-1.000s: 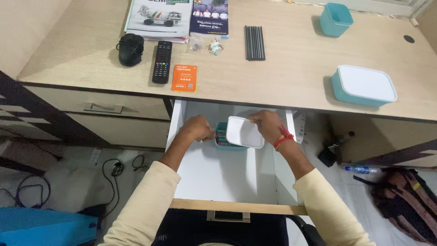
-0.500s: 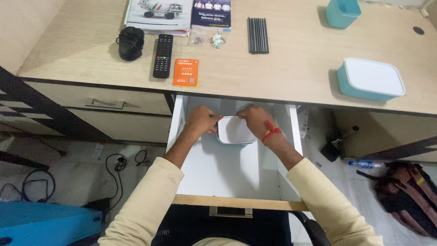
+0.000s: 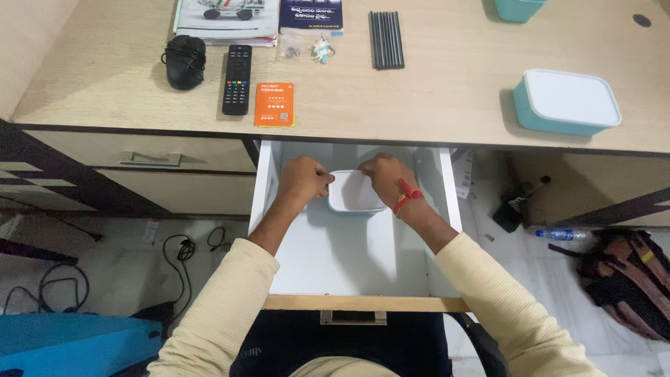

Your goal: The person places small colorful cylindrical objects into a light blue container inside an open drawer. The person then closes the container with a white lid and moves it to the desk surface. The person also moves a stack of black pens and a larger light blue container on the desk.

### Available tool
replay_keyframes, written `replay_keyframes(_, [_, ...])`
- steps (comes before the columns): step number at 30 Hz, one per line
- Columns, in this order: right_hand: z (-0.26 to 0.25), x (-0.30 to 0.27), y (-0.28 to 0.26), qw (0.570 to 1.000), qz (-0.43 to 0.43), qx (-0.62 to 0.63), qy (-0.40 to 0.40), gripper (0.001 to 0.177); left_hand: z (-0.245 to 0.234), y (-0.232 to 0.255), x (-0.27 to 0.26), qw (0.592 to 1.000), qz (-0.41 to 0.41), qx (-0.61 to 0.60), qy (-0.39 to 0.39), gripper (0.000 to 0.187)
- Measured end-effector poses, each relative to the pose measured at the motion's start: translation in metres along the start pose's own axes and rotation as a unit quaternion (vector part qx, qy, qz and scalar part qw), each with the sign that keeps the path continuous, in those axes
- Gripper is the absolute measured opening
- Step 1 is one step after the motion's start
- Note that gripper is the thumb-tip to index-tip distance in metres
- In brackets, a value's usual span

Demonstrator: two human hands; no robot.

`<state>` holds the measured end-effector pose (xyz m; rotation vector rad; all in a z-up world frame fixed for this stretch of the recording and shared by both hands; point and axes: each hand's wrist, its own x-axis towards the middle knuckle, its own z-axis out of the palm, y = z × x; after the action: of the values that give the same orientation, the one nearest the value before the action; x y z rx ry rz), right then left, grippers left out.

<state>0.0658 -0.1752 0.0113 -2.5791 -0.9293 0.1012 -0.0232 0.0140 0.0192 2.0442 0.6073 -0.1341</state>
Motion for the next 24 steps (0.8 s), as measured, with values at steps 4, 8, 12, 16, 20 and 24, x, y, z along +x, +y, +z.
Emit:
replay_keyframes(4, [0.003, 0.0, 0.004, 1.0, -0.009, 0.002, 0.004, 0.022, 0.002, -0.002, 0.0, 0.999, 0.021, 0.048, 0.008, 0.018])
replay_keyframes(8, [0.005, 0.001, 0.003, 1.0, -0.007, -0.001, -0.002, 0.024, 0.007, -0.003, 0.005, 0.996, 0.02, 0.09, 0.01, 0.018])
replay_keyframes(12, [0.006, 0.0, 0.006, 1.0, 0.027, 0.011, -0.008, 0.021, 0.009, -0.006, 0.007, 0.995, -0.004, 0.103, 0.01, 0.02])
replay_keyframes(16, [-0.003, 0.006, 0.018, 0.998, -0.024, 0.061, 0.0, 0.019, 0.007, -0.004, 0.007, 0.98, 0.093, 0.164, 0.055, 0.037])
replay_keyframes(20, [-0.019, 0.004, 0.036, 0.998, -0.028, 0.053, -0.035, 0.021, -0.002, 0.0, 0.004, 0.942, 0.23, 0.244, 0.016, 0.071])
replay_keyframes(24, [-0.037, -0.007, 0.045, 0.994, -0.061, 0.022, -0.089, 0.029, -0.002, 0.006, -0.004, 0.884, 0.375, 0.279, -0.007, 0.094])
